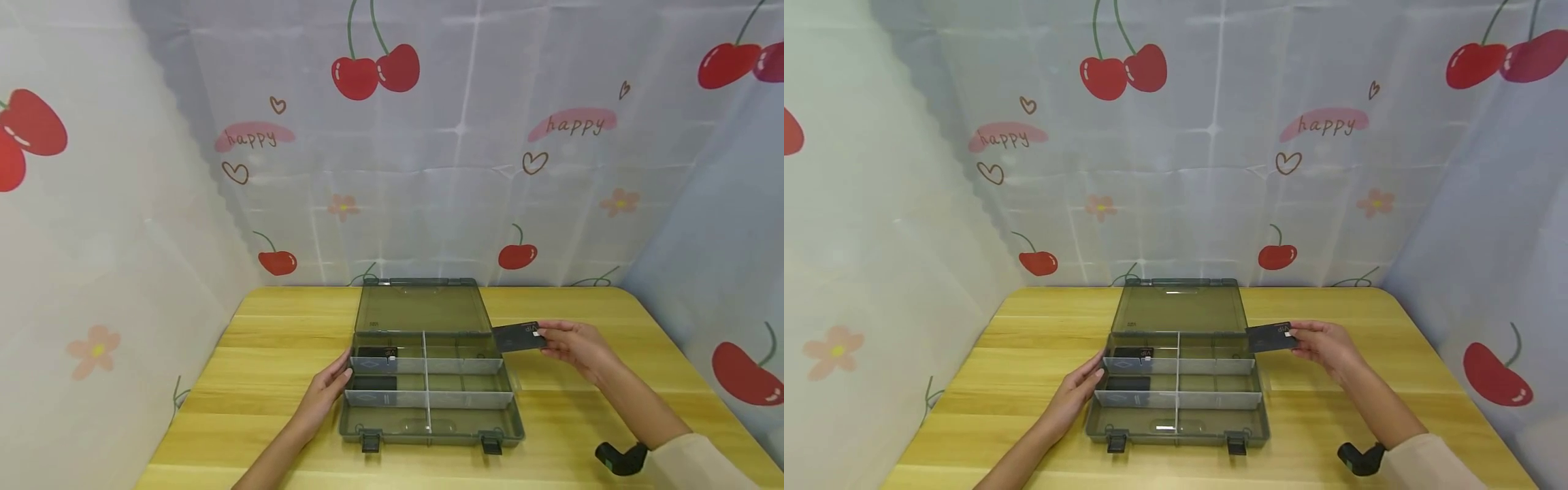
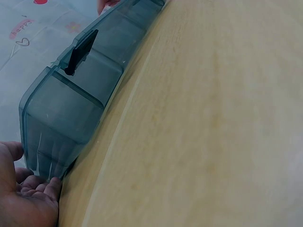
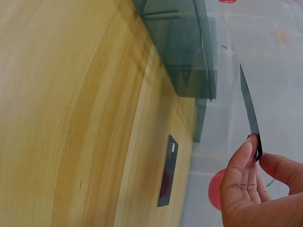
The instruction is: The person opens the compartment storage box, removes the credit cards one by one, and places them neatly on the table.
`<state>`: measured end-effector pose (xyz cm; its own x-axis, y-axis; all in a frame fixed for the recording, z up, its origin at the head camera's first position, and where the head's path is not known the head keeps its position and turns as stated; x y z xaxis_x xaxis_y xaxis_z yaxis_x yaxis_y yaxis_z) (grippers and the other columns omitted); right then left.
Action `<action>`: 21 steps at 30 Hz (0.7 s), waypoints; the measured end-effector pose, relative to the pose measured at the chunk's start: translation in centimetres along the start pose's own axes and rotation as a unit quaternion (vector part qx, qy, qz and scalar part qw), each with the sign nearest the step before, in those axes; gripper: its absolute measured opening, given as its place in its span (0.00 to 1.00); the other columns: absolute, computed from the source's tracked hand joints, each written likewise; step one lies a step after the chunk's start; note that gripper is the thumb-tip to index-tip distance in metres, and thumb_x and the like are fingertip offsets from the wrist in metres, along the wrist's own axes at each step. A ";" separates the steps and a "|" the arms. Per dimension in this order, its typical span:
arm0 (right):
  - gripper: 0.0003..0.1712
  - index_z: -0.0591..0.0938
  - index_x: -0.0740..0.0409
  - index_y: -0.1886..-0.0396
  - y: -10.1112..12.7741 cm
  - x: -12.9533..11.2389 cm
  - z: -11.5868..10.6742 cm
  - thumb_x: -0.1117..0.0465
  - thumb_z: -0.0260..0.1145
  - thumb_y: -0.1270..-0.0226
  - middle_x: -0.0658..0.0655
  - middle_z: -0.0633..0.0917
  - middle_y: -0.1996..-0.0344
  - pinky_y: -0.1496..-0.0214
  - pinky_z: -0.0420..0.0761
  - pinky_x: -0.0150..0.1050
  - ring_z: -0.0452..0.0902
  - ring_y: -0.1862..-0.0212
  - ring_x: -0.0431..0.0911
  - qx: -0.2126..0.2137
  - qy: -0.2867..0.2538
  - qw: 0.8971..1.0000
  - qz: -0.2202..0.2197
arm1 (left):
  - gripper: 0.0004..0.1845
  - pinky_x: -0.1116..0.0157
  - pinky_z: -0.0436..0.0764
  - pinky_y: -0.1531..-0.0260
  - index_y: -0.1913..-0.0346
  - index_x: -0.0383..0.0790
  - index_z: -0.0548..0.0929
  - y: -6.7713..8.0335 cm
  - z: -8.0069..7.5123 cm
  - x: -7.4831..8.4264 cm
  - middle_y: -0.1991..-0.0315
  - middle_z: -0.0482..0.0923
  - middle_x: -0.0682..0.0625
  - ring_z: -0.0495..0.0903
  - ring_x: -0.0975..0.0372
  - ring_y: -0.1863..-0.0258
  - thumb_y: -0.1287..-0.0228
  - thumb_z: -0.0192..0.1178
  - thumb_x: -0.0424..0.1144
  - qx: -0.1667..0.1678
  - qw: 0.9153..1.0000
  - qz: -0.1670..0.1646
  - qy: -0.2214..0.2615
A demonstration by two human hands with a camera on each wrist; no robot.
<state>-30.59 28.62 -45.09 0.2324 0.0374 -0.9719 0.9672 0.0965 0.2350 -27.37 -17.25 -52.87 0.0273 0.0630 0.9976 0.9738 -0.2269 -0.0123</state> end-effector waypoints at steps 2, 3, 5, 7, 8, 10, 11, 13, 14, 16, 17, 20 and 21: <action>0.27 0.71 0.73 0.39 -0.1 -0.1 -0.3 0.62 0.63 0.34 0.48 0.84 0.63 0.52 0.81 0.43 0.83 0.62 0.43 0.004 0.002 1.000 0.002 | 0.28 0.52 0.60 0.36 0.28 0.51 0.60 0.0 0.0 0.0 0.28 0.52 0.51 0.55 0.57 0.31 0.28 0.50 0.46 -0.002 1.000 0.000 0.001; 0.27 0.71 0.73 0.39 -0.1 -0.2 -0.4 0.62 0.63 0.34 0.48 0.84 0.64 0.52 0.81 0.43 0.83 0.62 0.43 0.006 0.001 1.000 0.003 | 0.28 0.52 0.60 0.36 0.28 0.51 0.60 0.0 0.0 0.0 0.28 0.52 0.51 0.55 0.57 0.31 0.28 0.50 0.46 -0.002 1.000 0.000 0.000; 0.28 0.71 0.72 0.39 0.0 -0.2 -0.8 0.62 0.64 0.34 0.48 0.84 0.64 0.52 0.81 0.42 0.83 0.62 0.43 0.012 -0.004 1.000 0.008 | 0.28 0.52 0.60 0.36 0.28 0.51 0.60 0.0 0.0 -0.1 0.28 0.52 0.52 0.55 0.57 0.31 0.28 0.50 0.46 -0.004 1.000 0.000 0.001; 0.28 0.71 0.71 0.38 0.0 -0.2 -1.1 0.61 0.64 0.35 0.48 0.84 0.63 0.52 0.81 0.42 0.83 0.61 0.43 0.015 -0.009 1.000 0.013 | 0.28 0.52 0.60 0.36 0.28 0.51 0.60 0.0 0.0 -0.1 0.28 0.52 0.52 0.55 0.57 0.31 0.28 0.50 0.46 -0.005 1.000 0.000 0.003; 0.28 0.71 0.70 0.38 0.0 -0.1 -1.2 0.60 0.64 0.35 0.48 0.83 0.63 0.52 0.81 0.41 0.83 0.61 0.43 0.016 -0.012 1.000 0.016 | 0.28 0.52 0.60 0.36 0.28 0.51 0.60 -0.1 0.0 -0.1 0.28 0.52 0.52 0.55 0.57 0.31 0.28 0.50 0.46 -0.005 1.000 0.000 0.003; 0.26 0.74 0.67 0.40 0.0 0.1 -1.7 0.61 0.64 0.34 0.47 0.83 0.63 0.52 0.81 0.42 0.83 0.62 0.43 0.022 -0.016 0.999 0.019 | 0.28 0.53 0.60 0.36 0.28 0.51 0.60 -0.2 0.0 -0.2 0.28 0.52 0.52 0.55 0.58 0.31 0.29 0.50 0.46 -0.006 1.000 0.001 0.004; 0.24 0.75 0.66 0.41 0.0 0.2 -1.9 0.61 0.64 0.34 0.47 0.83 0.63 0.52 0.81 0.41 0.82 0.62 0.43 0.024 -0.016 0.999 0.020 | 0.28 0.53 0.60 0.36 0.28 0.50 0.60 -0.2 0.1 -0.2 0.28 0.52 0.52 0.55 0.58 0.31 0.29 0.50 0.46 -0.006 1.000 0.001 0.004; 0.20 0.78 0.63 0.43 -0.1 0.4 -2.4 0.61 0.63 0.34 0.47 0.83 0.64 0.52 0.81 0.42 0.82 0.63 0.43 0.029 -0.016 0.999 0.021 | 0.28 0.54 0.59 0.35 0.28 0.50 0.60 -0.2 0.1 -0.2 0.28 0.52 0.52 0.55 0.58 0.31 0.29 0.51 0.46 -0.007 1.000 0.001 0.003; 0.19 0.79 0.61 0.45 -0.1 0.5 -2.6 0.61 0.63 0.34 0.47 0.83 0.64 0.52 0.81 0.42 0.82 0.63 0.43 0.033 -0.016 0.999 0.021 | 0.28 0.54 0.59 0.35 0.28 0.50 0.60 -0.2 0.1 -0.2 0.28 0.52 0.52 0.55 0.58 0.31 0.29 0.51 0.46 -0.006 1.000 0.001 0.002; 0.17 0.81 0.59 0.47 -0.3 0.5 -2.9 0.61 0.63 0.34 0.47 0.83 0.65 0.52 0.81 0.42 0.82 0.64 0.43 0.036 -0.015 0.999 0.019 | 0.28 0.54 0.60 0.35 0.28 0.50 0.60 -0.1 0.1 -0.2 0.28 0.52 0.52 0.55 0.58 0.31 0.28 0.50 0.46 -0.006 1.000 0.000 0.000; 0.16 0.81 0.59 0.47 -0.4 0.5 -2.9 0.61 0.63 0.34 0.47 0.83 0.65 0.53 0.81 0.41 0.82 0.64 0.43 0.034 -0.016 0.999 0.017 | 0.28 0.54 0.60 0.35 0.28 0.49 0.60 -0.1 0.1 -0.2 0.28 0.52 0.52 0.55 0.58 0.31 0.28 0.50 0.46 -0.006 1.000 0.001 0.000; 0.13 0.83 0.57 0.51 -0.6 0.5 -3.3 0.61 0.64 0.34 0.48 0.84 0.67 0.55 0.82 0.40 0.83 0.64 0.43 0.040 -0.023 0.999 0.012 | 0.28 0.53 0.60 0.35 0.28 0.48 0.59 -0.1 0.1 -0.2 0.28 0.52 0.51 0.55 0.57 0.31 0.28 0.50 0.46 -0.007 1.000 0.003 0.001; 0.12 0.83 0.56 0.52 -0.6 0.4 -3.4 0.61 0.63 0.34 0.48 0.84 0.67 0.56 0.82 0.39 0.83 0.64 0.43 0.040 -0.025 0.999 0.010 | 0.29 0.53 0.60 0.35 0.28 0.48 0.59 -0.1 0.1 -0.2 0.27 0.52 0.50 0.55 0.57 0.31 0.28 0.50 0.46 -0.008 1.000 0.004 0.002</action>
Point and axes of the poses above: each hand's wrist, its own y-axis away from the middle knuckle, its own z-axis out of the palm, x = y × z, the point moved 9 cm from there along -y, towards the middle knuckle
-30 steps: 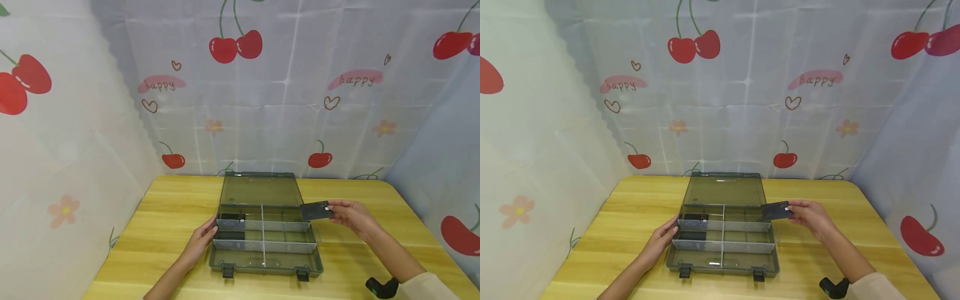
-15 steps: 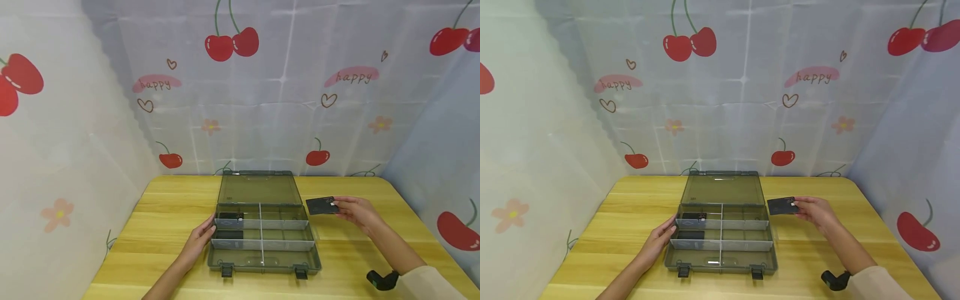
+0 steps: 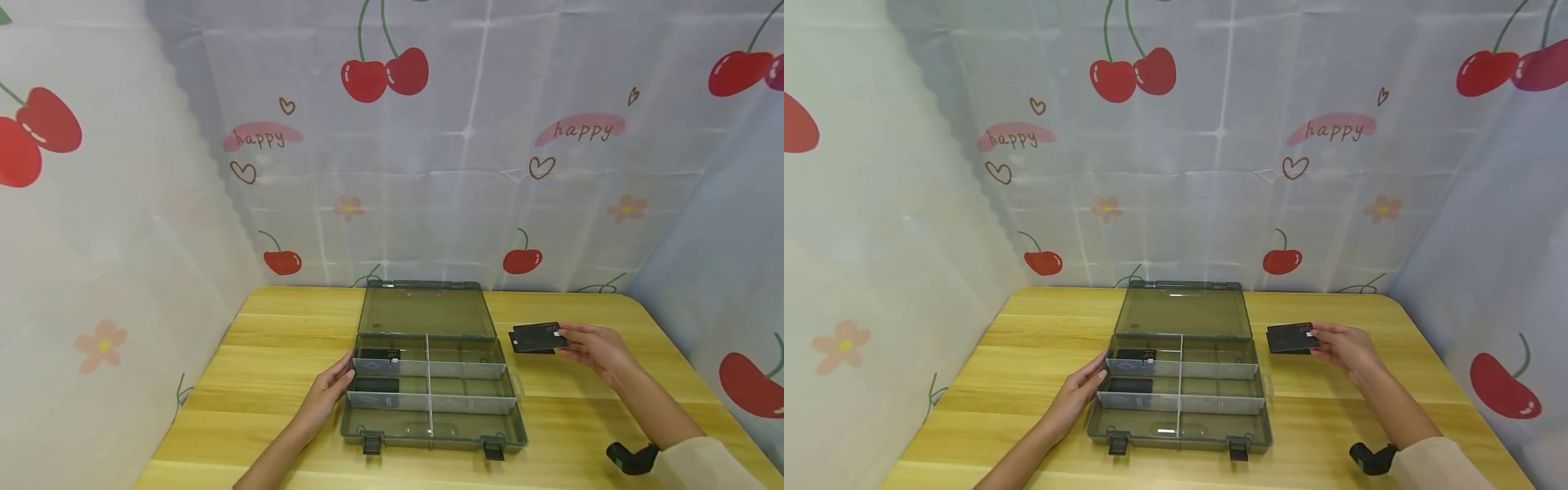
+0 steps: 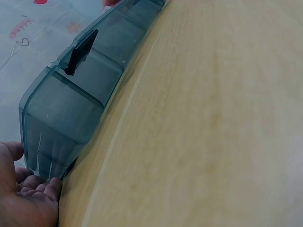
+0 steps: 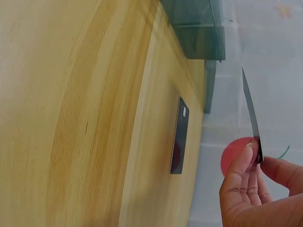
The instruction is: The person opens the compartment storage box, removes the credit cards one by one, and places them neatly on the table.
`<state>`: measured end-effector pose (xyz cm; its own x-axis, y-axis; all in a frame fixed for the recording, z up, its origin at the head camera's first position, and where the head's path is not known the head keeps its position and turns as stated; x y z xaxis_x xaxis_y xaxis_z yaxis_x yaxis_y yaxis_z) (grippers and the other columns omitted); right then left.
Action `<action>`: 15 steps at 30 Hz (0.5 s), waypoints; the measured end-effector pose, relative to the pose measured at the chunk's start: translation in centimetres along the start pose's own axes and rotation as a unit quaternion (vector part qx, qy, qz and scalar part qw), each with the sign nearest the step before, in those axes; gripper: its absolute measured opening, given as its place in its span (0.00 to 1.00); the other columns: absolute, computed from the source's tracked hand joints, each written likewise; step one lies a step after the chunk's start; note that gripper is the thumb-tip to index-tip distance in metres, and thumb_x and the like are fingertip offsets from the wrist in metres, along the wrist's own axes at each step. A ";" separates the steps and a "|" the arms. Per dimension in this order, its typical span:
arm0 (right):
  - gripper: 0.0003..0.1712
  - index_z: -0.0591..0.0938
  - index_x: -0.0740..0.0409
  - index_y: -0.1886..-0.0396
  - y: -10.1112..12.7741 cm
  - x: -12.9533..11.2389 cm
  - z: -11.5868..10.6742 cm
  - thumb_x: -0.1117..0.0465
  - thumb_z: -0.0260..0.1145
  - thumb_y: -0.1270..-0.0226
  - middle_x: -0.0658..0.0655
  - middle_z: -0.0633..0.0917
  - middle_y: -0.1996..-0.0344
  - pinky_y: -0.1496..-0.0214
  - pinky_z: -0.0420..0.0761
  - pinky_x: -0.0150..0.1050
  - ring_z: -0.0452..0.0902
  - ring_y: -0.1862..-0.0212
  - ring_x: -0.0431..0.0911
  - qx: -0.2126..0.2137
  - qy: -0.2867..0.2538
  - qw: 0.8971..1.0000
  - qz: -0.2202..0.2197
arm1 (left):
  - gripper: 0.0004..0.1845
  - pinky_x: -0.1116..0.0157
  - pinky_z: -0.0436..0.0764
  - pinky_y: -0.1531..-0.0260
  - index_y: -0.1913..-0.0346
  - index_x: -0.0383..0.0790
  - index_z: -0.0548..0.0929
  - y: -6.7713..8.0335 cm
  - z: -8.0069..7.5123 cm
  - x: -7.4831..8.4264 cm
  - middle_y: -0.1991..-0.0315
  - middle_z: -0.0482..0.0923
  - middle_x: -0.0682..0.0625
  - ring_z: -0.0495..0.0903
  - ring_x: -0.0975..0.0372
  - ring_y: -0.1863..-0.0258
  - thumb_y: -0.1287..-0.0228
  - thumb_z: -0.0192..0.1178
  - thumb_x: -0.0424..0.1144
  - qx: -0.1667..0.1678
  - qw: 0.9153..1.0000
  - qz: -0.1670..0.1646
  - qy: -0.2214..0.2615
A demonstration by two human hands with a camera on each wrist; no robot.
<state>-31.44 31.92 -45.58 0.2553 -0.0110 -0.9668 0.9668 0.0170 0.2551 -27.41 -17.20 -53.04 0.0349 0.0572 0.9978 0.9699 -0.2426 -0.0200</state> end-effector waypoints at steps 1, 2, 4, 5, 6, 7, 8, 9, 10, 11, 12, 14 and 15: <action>0.11 0.84 0.56 0.53 -0.1 0.0 -0.2 0.62 0.64 0.34 0.48 0.84 0.67 0.57 0.83 0.39 0.83 0.65 0.43 0.003 -0.003 1.000 0.000 | 0.29 0.53 0.59 0.35 0.28 0.48 0.59 0.0 0.0 0.0 0.27 0.51 0.50 0.55 0.57 0.31 0.28 0.50 0.46 -0.001 1.000 0.000 0.000; 0.11 0.84 0.55 0.54 -0.1 0.1 -0.4 0.62 0.63 0.34 0.47 0.84 0.68 0.57 0.83 0.38 0.83 0.65 0.43 0.005 -0.005 1.000 0.000 | 0.29 0.53 0.59 0.35 0.28 0.48 0.59 0.0 0.0 0.0 0.27 0.51 0.50 0.55 0.57 0.31 0.28 0.49 0.46 -0.002 1.000 0.000 0.000; 0.10 0.84 0.55 0.54 -0.3 0.2 -0.8 0.62 0.63 0.34 0.47 0.84 0.68 0.58 0.83 0.38 0.83 0.65 0.43 0.010 -0.004 1.000 0.003 | 0.29 0.53 0.59 0.35 0.27 0.48 0.58 0.0 0.0 0.0 0.27 0.51 0.51 0.55 0.57 0.30 0.28 0.49 0.46 -0.002 1.000 -0.001 -0.001; 0.11 0.83 0.55 0.53 -0.3 0.2 -1.0 0.62 0.63 0.34 0.47 0.84 0.68 0.58 0.83 0.38 0.83 0.65 0.43 0.013 -0.002 1.000 0.003 | 0.29 0.53 0.59 0.35 0.27 0.48 0.58 0.0 0.0 0.0 0.27 0.51 0.50 0.54 0.57 0.30 0.28 0.49 0.46 -0.003 1.000 0.000 -0.002; 0.11 0.84 0.55 0.53 -0.4 0.3 -1.2 0.63 0.63 0.34 0.47 0.84 0.68 0.58 0.83 0.38 0.83 0.65 0.43 0.015 -0.002 1.000 0.005 | 0.29 0.53 0.59 0.35 0.27 0.48 0.58 0.0 0.0 0.0 0.27 0.51 0.50 0.54 0.57 0.30 0.28 0.49 0.46 -0.003 1.000 0.000 -0.002; 0.11 0.84 0.56 0.53 -0.5 0.4 -1.4 0.63 0.63 0.34 0.47 0.84 0.68 0.58 0.83 0.38 0.83 0.65 0.43 0.018 -0.002 1.000 0.006 | 0.29 0.53 0.59 0.35 0.27 0.48 0.58 0.0 0.0 -0.1 0.27 0.51 0.50 0.54 0.57 0.30 0.28 0.49 0.46 -0.002 1.000 0.000 -0.003; 0.11 0.84 0.57 0.54 -0.6 0.4 -1.6 0.63 0.63 0.34 0.47 0.84 0.68 0.58 0.83 0.38 0.83 0.65 0.43 0.019 -0.001 1.000 0.008 | 0.29 0.53 0.59 0.35 0.28 0.48 0.59 0.0 0.0 -0.1 0.27 0.51 0.50 0.54 0.57 0.30 0.28 0.49 0.46 -0.003 1.000 0.000 -0.002; 0.10 0.84 0.57 0.54 -0.8 0.4 -1.8 0.63 0.62 0.34 0.47 0.84 0.68 0.58 0.83 0.38 0.83 0.65 0.44 0.020 0.001 1.000 0.007 | 0.29 0.53 0.59 0.35 0.27 0.48 0.58 0.0 0.0 -0.1 0.27 0.51 0.50 0.54 0.57 0.30 0.28 0.49 0.46 -0.003 1.000 0.002 -0.002; 0.10 0.84 0.57 0.55 -0.9 0.5 -2.0 0.63 0.62 0.33 0.48 0.84 0.69 0.59 0.83 0.38 0.83 0.65 0.44 0.021 0.001 1.000 0.007 | 0.29 0.53 0.59 0.35 0.28 0.48 0.59 0.0 0.0 -0.1 0.27 0.51 0.50 0.54 0.57 0.30 0.28 0.49 0.46 -0.003 1.000 0.002 -0.002; 0.09 0.85 0.56 0.56 -1.0 0.5 -2.2 0.63 0.62 0.33 0.48 0.84 0.69 0.59 0.83 0.38 0.83 0.65 0.44 0.022 0.002 1.000 0.006 | 0.29 0.53 0.59 0.35 0.27 0.48 0.58 0.0 0.0 -0.1 0.27 0.51 0.50 0.54 0.57 0.30 0.28 0.49 0.46 -0.004 1.000 0.001 -0.002; 0.08 0.85 0.55 0.58 -1.1 0.4 -2.4 0.63 0.62 0.33 0.48 0.84 0.69 0.59 0.83 0.38 0.83 0.66 0.44 0.022 -0.001 1.000 0.005 | 0.29 0.53 0.59 0.35 0.27 0.48 0.58 0.0 0.0 -0.1 0.27 0.51 0.50 0.54 0.57 0.30 0.28 0.49 0.46 -0.004 1.000 0.001 -0.001; 0.08 0.86 0.53 0.60 -1.3 0.4 -2.7 0.64 0.62 0.33 0.48 0.84 0.69 0.60 0.83 0.37 0.83 0.66 0.44 0.022 -0.003 1.000 0.002 | 0.29 0.53 0.59 0.35 0.27 0.48 0.58 0.0 0.0 -0.1 0.27 0.51 0.50 0.54 0.57 0.30 0.28 0.49 0.46 -0.005 1.000 -0.001 0.000; 0.08 0.86 0.53 0.61 -1.4 0.3 -2.8 0.64 0.61 0.33 0.48 0.84 0.69 0.60 0.83 0.37 0.83 0.67 0.44 0.021 -0.006 1.000 -0.001 | 0.29 0.53 0.59 0.35 0.27 0.48 0.58 0.0 0.0 -0.1 0.27 0.51 0.50 0.54 0.57 0.30 0.28 0.49 0.46 -0.006 1.000 -0.001 0.000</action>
Point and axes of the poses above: each hand's wrist, its own y-axis away from the middle knuckle, its own z-axis out of the palm, x = y × z, the point moved 9 cm from there along -y, towards the middle knuckle
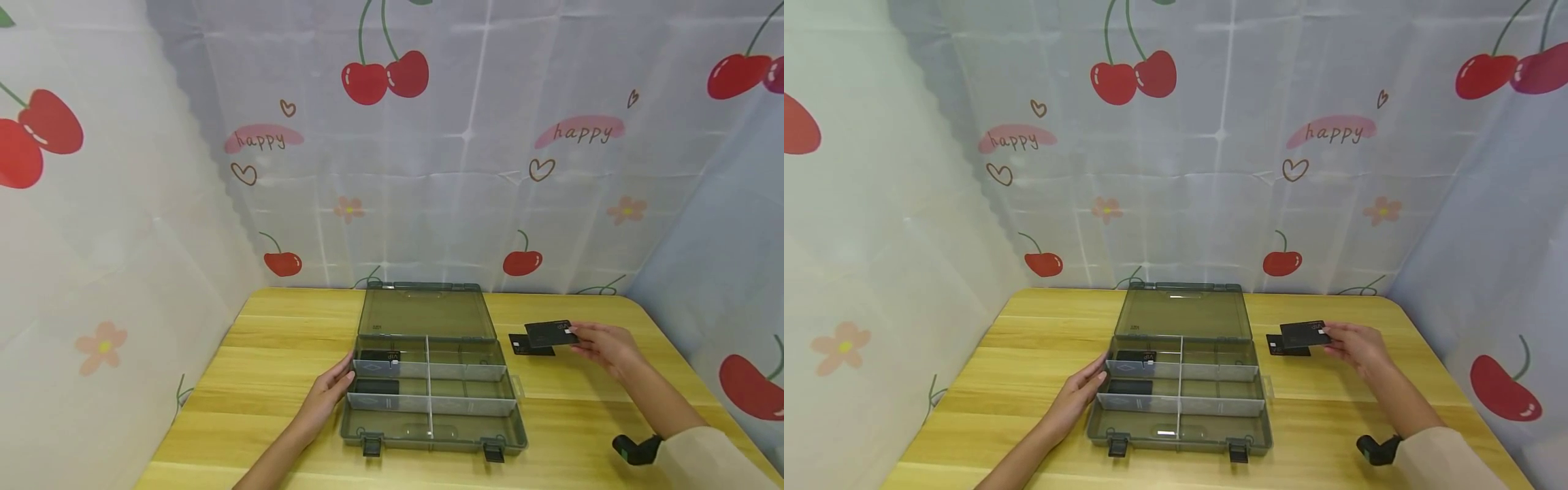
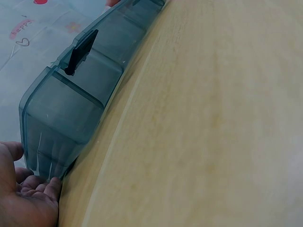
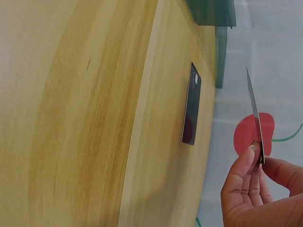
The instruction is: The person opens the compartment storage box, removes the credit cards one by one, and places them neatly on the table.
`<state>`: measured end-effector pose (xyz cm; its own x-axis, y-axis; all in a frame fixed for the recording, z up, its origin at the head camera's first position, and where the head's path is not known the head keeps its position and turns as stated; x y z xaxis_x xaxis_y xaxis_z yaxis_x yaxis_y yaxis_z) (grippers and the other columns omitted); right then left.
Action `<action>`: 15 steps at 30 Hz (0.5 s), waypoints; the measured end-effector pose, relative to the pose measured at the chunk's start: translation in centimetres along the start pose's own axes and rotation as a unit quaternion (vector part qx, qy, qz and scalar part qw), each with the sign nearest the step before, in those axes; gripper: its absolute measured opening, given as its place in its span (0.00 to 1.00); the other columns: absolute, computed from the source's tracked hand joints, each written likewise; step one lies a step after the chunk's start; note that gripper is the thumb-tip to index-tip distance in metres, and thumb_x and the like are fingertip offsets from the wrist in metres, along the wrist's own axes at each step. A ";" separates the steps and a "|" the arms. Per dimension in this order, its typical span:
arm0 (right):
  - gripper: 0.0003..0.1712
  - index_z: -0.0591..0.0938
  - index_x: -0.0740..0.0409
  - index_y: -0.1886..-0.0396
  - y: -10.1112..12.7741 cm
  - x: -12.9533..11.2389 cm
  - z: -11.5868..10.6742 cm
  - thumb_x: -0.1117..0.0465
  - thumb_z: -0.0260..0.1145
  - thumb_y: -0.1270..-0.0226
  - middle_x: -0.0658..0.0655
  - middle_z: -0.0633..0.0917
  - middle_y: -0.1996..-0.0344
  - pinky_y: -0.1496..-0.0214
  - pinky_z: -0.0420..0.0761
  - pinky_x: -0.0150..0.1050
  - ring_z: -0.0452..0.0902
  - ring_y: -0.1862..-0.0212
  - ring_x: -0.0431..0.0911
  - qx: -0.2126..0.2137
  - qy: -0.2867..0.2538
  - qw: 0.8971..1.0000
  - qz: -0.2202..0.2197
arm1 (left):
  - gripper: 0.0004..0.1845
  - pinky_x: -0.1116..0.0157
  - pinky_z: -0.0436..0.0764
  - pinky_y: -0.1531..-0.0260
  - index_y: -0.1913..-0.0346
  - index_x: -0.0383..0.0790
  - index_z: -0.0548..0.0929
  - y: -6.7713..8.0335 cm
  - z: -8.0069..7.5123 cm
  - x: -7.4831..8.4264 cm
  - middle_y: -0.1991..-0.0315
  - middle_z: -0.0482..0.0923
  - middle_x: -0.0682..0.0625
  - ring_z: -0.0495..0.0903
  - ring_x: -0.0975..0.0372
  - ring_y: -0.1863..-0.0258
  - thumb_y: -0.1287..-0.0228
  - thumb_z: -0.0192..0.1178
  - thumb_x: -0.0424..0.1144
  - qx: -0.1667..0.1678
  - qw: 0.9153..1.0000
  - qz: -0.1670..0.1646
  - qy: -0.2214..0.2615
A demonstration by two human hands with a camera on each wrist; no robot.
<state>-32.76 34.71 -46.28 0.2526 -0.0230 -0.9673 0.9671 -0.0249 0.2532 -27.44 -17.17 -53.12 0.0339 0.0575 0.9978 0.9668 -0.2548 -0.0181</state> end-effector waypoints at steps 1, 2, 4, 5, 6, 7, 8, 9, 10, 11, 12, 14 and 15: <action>0.08 0.86 0.52 0.63 -0.1 0.0 -0.1 0.65 0.61 0.33 0.48 0.85 0.70 0.60 0.83 0.37 0.83 0.67 0.43 0.002 -0.002 1.000 -0.001 | 0.29 0.53 0.59 0.35 0.27 0.48 0.58 0.0 0.0 0.0 0.27 0.51 0.50 0.54 0.57 0.30 0.28 0.49 0.47 0.000 1.000 -0.002 0.000; 0.09 0.87 0.51 0.64 -0.2 0.0 -0.3 0.65 0.61 0.33 0.48 0.85 0.70 0.60 0.83 0.37 0.83 0.67 0.43 0.003 -0.004 1.000 -0.002 | 0.29 0.53 0.59 0.35 0.27 0.48 0.58 0.0 0.0 0.0 0.27 0.50 0.50 0.54 0.57 0.30 0.28 0.49 0.47 -0.001 1.000 -0.001 -0.001; 0.09 0.87 0.50 0.65 -0.3 0.0 -0.5 0.65 0.61 0.33 0.47 0.85 0.70 0.61 0.83 0.37 0.83 0.68 0.43 0.006 -0.005 1.000 -0.001 | 0.29 0.53 0.59 0.35 0.27 0.48 0.58 0.0 0.0 0.1 0.27 0.50 0.50 0.54 0.57 0.30 0.28 0.49 0.47 -0.001 1.000 -0.001 -0.002; 0.10 0.87 0.49 0.66 -0.4 0.0 -0.7 0.65 0.60 0.33 0.47 0.85 0.70 0.61 0.83 0.37 0.83 0.68 0.43 0.008 -0.005 1.000 -0.001 | 0.29 0.53 0.59 0.35 0.27 0.48 0.58 0.0 0.0 0.1 0.27 0.50 0.50 0.54 0.57 0.30 0.28 0.49 0.47 -0.001 1.000 -0.001 -0.003; 0.11 0.86 0.48 0.67 -0.4 0.1 -0.8 0.65 0.60 0.33 0.47 0.85 0.71 0.61 0.83 0.37 0.83 0.68 0.44 0.010 -0.005 1.000 0.001 | 0.29 0.53 0.59 0.35 0.27 0.48 0.58 0.1 0.0 0.1 0.27 0.50 0.50 0.54 0.57 0.30 0.28 0.49 0.47 0.000 1.000 -0.001 -0.004; 0.11 0.86 0.47 0.68 -0.5 0.1 -0.9 0.65 0.60 0.32 0.46 0.85 0.71 0.61 0.83 0.37 0.84 0.68 0.44 0.014 -0.005 1.000 0.004 | 0.29 0.53 0.59 0.35 0.27 0.49 0.58 0.1 0.0 0.1 0.27 0.51 0.50 0.54 0.57 0.30 0.28 0.49 0.47 0.001 1.000 -0.001 -0.005; 0.11 0.86 0.47 0.69 -0.5 0.2 -1.1 0.65 0.60 0.32 0.46 0.85 0.71 0.61 0.83 0.37 0.84 0.68 0.44 0.016 -0.007 1.000 0.006 | 0.29 0.53 0.59 0.35 0.27 0.48 0.58 0.1 0.0 0.2 0.27 0.51 0.50 0.54 0.57 0.30 0.28 0.49 0.47 0.002 1.000 -0.001 -0.005; 0.12 0.86 0.46 0.69 -0.6 0.3 -1.2 0.65 0.60 0.32 0.46 0.85 0.72 0.61 0.83 0.38 0.84 0.68 0.44 0.018 -0.008 1.000 0.008 | 0.29 0.53 0.59 0.35 0.27 0.49 0.58 0.1 0.0 0.2 0.27 0.51 0.50 0.54 0.57 0.30 0.28 0.49 0.47 0.003 1.000 0.000 -0.005; 0.12 0.86 0.46 0.70 -0.6 0.3 -1.3 0.65 0.60 0.32 0.46 0.85 0.72 0.60 0.83 0.38 0.84 0.68 0.44 0.020 -0.011 1.000 0.010 | 0.29 0.53 0.58 0.35 0.27 0.48 0.58 0.1 0.0 0.3 0.27 0.51 0.50 0.54 0.57 0.30 0.28 0.49 0.47 0.004 1.000 0.000 -0.005; 0.13 0.86 0.45 0.71 -0.6 0.4 -1.4 0.65 0.60 0.32 0.46 0.85 0.72 0.60 0.83 0.38 0.84 0.69 0.44 0.023 -0.012 1.000 0.012 | 0.29 0.53 0.58 0.35 0.28 0.48 0.59 0.1 0.0 0.3 0.28 0.51 0.50 0.54 0.57 0.30 0.28 0.49 0.47 0.004 1.000 0.000 -0.004; 0.13 0.86 0.45 0.71 -0.6 0.4 -1.6 0.65 0.60 0.33 0.47 0.85 0.72 0.61 0.83 0.38 0.84 0.69 0.44 0.025 -0.014 0.999 0.014 | 0.29 0.53 0.58 0.35 0.28 0.48 0.59 0.1 0.0 0.3 0.28 0.51 0.50 0.54 0.57 0.30 0.28 0.49 0.46 0.005 1.000 0.001 -0.004; 0.14 0.86 0.45 0.72 -0.7 0.5 -1.8 0.65 0.60 0.33 0.47 0.86 0.73 0.61 0.83 0.38 0.84 0.70 0.43 0.028 -0.017 0.999 0.016 | 0.29 0.53 0.58 0.35 0.28 0.48 0.59 0.1 0.0 0.3 0.28 0.52 0.50 0.54 0.57 0.30 0.28 0.49 0.46 0.006 1.000 0.001 -0.002; 0.14 0.86 0.44 0.73 -0.7 0.5 -1.9 0.65 0.60 0.33 0.47 0.86 0.73 0.61 0.83 0.38 0.84 0.71 0.43 0.029 -0.019 0.999 0.017 | 0.29 0.53 0.58 0.35 0.28 0.48 0.59 0.1 0.0 0.3 0.28 0.52 0.50 0.54 0.57 0.30 0.28 0.50 0.46 0.006 1.000 0.000 -0.002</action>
Point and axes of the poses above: each hand's wrist, its own y-axis away from the middle knuckle, its own z-axis out of the palm, x = y × z, the point moved 9 cm from there along -y, towards the middle knuckle
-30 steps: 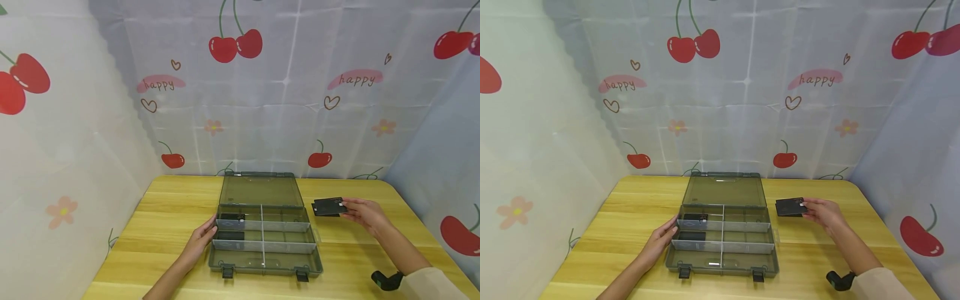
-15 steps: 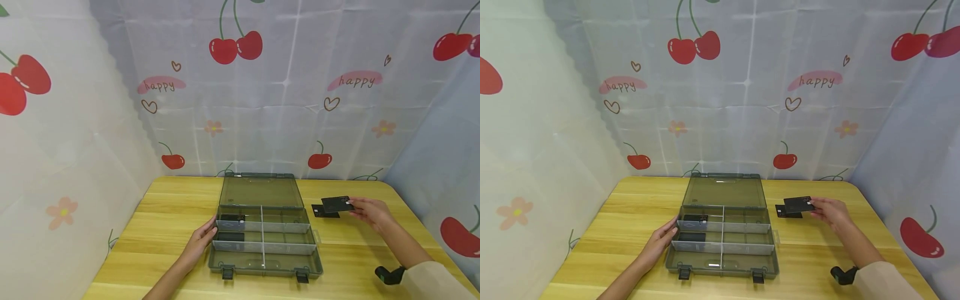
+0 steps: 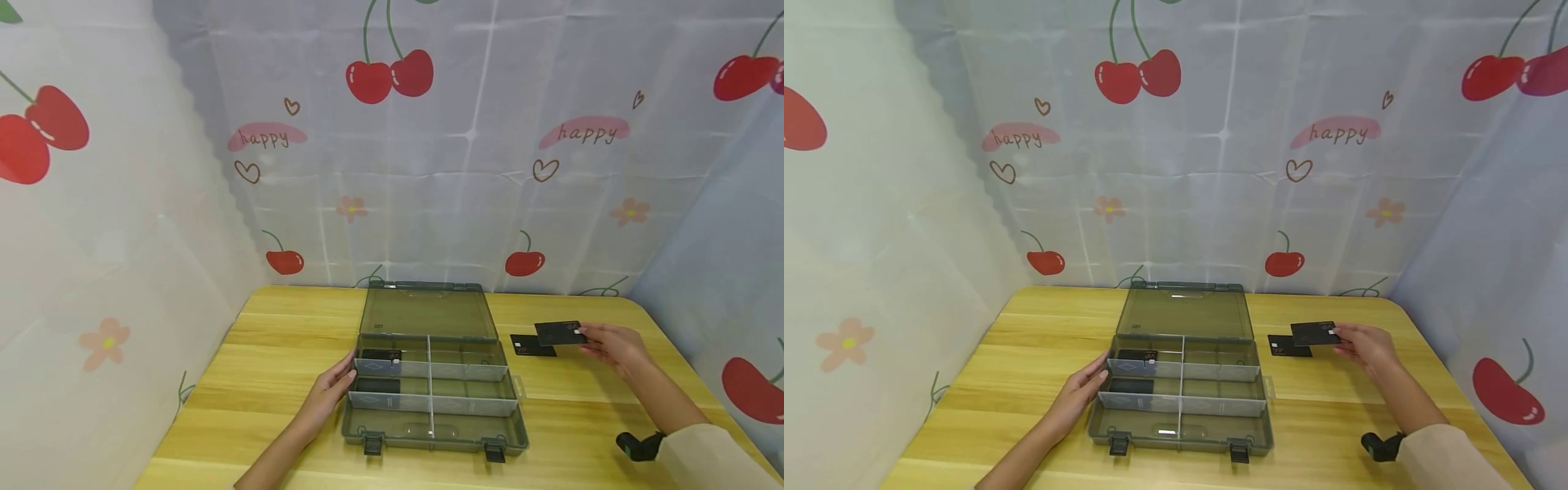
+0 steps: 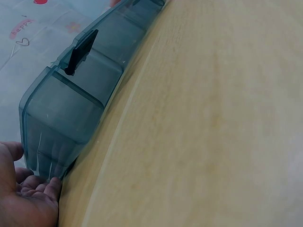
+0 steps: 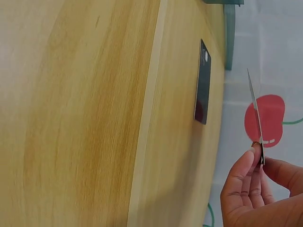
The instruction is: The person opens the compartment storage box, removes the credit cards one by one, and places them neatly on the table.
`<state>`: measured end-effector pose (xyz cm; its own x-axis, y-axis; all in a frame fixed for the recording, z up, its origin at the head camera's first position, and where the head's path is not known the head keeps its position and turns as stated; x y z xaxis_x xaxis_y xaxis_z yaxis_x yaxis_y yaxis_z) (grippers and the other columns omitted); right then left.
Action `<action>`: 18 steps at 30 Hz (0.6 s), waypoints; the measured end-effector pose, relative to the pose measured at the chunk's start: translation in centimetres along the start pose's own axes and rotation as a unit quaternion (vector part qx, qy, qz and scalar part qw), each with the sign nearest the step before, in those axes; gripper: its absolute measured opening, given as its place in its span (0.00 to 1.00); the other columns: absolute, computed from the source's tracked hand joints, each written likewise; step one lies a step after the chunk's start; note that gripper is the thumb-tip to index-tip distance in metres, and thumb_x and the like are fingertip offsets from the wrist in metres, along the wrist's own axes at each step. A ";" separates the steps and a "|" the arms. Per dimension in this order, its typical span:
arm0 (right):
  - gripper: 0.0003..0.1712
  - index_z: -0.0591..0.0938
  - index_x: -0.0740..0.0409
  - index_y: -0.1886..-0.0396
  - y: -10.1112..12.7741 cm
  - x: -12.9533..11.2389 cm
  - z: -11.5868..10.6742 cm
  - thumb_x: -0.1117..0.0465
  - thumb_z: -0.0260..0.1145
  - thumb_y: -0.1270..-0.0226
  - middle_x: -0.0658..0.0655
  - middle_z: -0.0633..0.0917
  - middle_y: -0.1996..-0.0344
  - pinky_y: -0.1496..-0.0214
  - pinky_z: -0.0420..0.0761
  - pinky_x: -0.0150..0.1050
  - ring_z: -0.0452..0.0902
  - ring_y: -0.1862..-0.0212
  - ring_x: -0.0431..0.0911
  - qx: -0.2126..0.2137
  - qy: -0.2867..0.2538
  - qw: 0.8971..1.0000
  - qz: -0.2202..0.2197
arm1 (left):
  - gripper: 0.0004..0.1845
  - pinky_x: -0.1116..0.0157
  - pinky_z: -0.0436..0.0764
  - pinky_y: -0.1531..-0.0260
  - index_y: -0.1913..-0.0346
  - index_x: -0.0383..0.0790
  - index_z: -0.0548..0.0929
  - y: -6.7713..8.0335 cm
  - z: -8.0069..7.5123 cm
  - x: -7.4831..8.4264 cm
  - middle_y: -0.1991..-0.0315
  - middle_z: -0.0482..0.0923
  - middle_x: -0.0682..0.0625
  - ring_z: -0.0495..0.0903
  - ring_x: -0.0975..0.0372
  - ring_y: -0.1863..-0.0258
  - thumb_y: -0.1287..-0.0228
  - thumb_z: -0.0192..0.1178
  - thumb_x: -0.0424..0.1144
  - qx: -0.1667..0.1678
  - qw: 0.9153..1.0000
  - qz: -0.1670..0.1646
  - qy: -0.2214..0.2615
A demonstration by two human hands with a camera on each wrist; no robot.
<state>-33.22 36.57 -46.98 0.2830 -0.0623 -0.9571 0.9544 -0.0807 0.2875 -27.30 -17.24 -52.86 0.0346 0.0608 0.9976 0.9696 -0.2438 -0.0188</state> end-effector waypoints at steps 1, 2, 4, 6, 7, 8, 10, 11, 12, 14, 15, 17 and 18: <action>0.14 0.86 0.44 0.73 0.0 0.0 -0.1 0.66 0.60 0.33 0.48 0.86 0.73 0.62 0.83 0.38 0.84 0.71 0.43 0.002 -0.002 1.000 0.000 | 0.29 0.53 0.58 0.35 0.28 0.48 0.59 0.0 0.0 0.0 0.28 0.52 0.50 0.54 0.57 0.30 0.28 0.50 0.46 0.000 1.000 -0.001 -0.001; 0.15 0.86 0.44 0.73 0.0 0.0 -0.2 0.66 0.60 0.33 0.48 0.86 0.73 0.62 0.84 0.38 0.84 0.72 0.43 0.003 -0.002 1.000 -0.001 | 0.29 0.53 0.58 0.35 0.28 0.48 0.59 0.0 0.0 0.0 0.28 0.51 0.50 0.54 0.57 0.30 0.28 0.49 0.46 -0.001 1.000 0.000 -0.001; 0.15 0.86 0.44 0.74 -0.1 0.0 -0.4 0.66 0.60 0.33 0.48 0.86 0.74 0.62 0.84 0.38 0.84 0.72 0.42 0.005 -0.001 1.000 -0.002 | 0.28 0.53 0.58 0.35 0.28 0.48 0.59 -0.1 0.0 0.0 0.28 0.51 0.50 0.54 0.57 0.30 0.28 0.49 0.46 -0.001 1.000 0.001 -0.002; 0.15 0.86 0.44 0.74 -0.2 0.1 -0.6 0.65 0.60 0.33 0.48 0.86 0.74 0.62 0.84 0.38 0.84 0.72 0.43 0.009 0.003 1.000 -0.001 | 0.28 0.53 0.59 0.35 0.28 0.48 0.59 -0.1 0.0 0.0 0.28 0.51 0.50 0.54 0.57 0.30 0.28 0.49 0.46 -0.001 1.000 0.000 -0.003; 0.15 0.86 0.44 0.74 -0.3 0.1 -0.7 0.65 0.60 0.33 0.48 0.86 0.74 0.62 0.84 0.39 0.84 0.72 0.43 0.011 0.006 1.000 -0.001 | 0.28 0.53 0.59 0.35 0.28 0.48 0.59 -0.1 0.0 0.0 0.28 0.51 0.50 0.54 0.57 0.30 0.28 0.49 0.46 -0.001 1.000 0.000 -0.003; 0.14 0.86 0.44 0.74 -0.4 0.1 -0.9 0.65 0.61 0.33 0.47 0.86 0.74 0.61 0.83 0.39 0.84 0.72 0.43 0.014 0.008 1.000 -0.001 | 0.28 0.53 0.59 0.35 0.28 0.49 0.59 -0.1 0.0 0.0 0.28 0.52 0.50 0.54 0.58 0.30 0.28 0.49 0.46 -0.001 1.000 0.000 -0.003; 0.14 0.85 0.44 0.74 -0.6 0.2 -1.1 0.65 0.61 0.33 0.46 0.85 0.74 0.61 0.83 0.39 0.84 0.72 0.43 0.021 0.011 1.000 0.000 | 0.28 0.53 0.59 0.35 0.28 0.49 0.59 -0.1 0.0 0.0 0.28 0.52 0.51 0.54 0.58 0.30 0.28 0.50 0.46 0.000 1.000 0.000 -0.002; 0.14 0.85 0.44 0.74 -0.7 0.3 -1.3 0.65 0.61 0.33 0.46 0.85 0.74 0.61 0.84 0.40 0.84 0.72 0.43 0.024 0.013 1.000 0.001 | 0.28 0.53 0.59 0.35 0.28 0.49 0.59 -0.1 0.0 0.0 0.28 0.52 0.51 0.54 0.58 0.30 0.28 0.50 0.47 0.000 1.000 0.001 -0.002; 0.14 0.85 0.43 0.74 -0.7 0.3 -1.4 0.64 0.61 0.33 0.46 0.85 0.74 0.61 0.84 0.40 0.84 0.72 0.43 0.028 0.015 1.000 0.001 | 0.28 0.53 0.59 0.35 0.28 0.49 0.59 -0.1 0.0 0.0 0.28 0.52 0.51 0.54 0.58 0.30 0.28 0.50 0.47 0.000 1.000 0.001 -0.002; 0.14 0.85 0.43 0.75 -0.8 0.4 -1.7 0.64 0.61 0.33 0.45 0.85 0.75 0.62 0.84 0.39 0.84 0.72 0.44 0.033 0.017 0.999 0.003 | 0.29 0.53 0.59 0.35 0.28 0.49 0.59 -0.2 0.0 0.0 0.28 0.52 0.51 0.54 0.58 0.30 0.28 0.50 0.47 0.000 1.000 0.002 -0.002; 0.14 0.85 0.43 0.75 -0.8 0.5 -1.8 0.64 0.61 0.33 0.45 0.85 0.75 0.62 0.84 0.39 0.84 0.72 0.44 0.035 0.018 0.999 0.004 | 0.29 0.53 0.60 0.35 0.28 0.49 0.59 -0.2 0.0 0.0 0.28 0.52 0.51 0.55 0.58 0.31 0.28 0.50 0.47 0.000 1.000 0.002 -0.003; 0.14 0.85 0.43 0.76 -0.8 0.5 -2.0 0.64 0.61 0.33 0.45 0.85 0.75 0.63 0.84 0.39 0.84 0.72 0.44 0.036 0.018 0.999 0.004 | 0.29 0.53 0.60 0.35 0.28 0.49 0.59 -0.1 0.0 0.0 0.28 0.52 0.51 0.55 0.58 0.31 0.28 0.50 0.47 -0.001 1.000 0.001 -0.002; 0.15 0.85 0.43 0.76 -0.8 0.6 -2.1 0.64 0.61 0.33 0.45 0.85 0.76 0.63 0.84 0.39 0.84 0.72 0.44 0.038 0.019 0.999 0.004 | 0.29 0.53 0.60 0.35 0.28 0.49 0.59 -0.1 0.0 0.0 0.28 0.52 0.51 0.55 0.58 0.31 0.28 0.50 0.47 -0.002 1.000 0.000 -0.002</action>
<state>-33.66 38.65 -47.87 0.2959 -0.0266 -0.9549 0.9424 -0.1551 0.2963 -27.41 -17.22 -52.87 0.0363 0.0638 0.9973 0.9687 -0.2473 -0.0195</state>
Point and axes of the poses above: each hand's wrist, its own y-axis away from the middle knuckle, its own z-axis out of the palm, x = y × z, the point moved 9 cm from there along -y, towards the middle knuckle
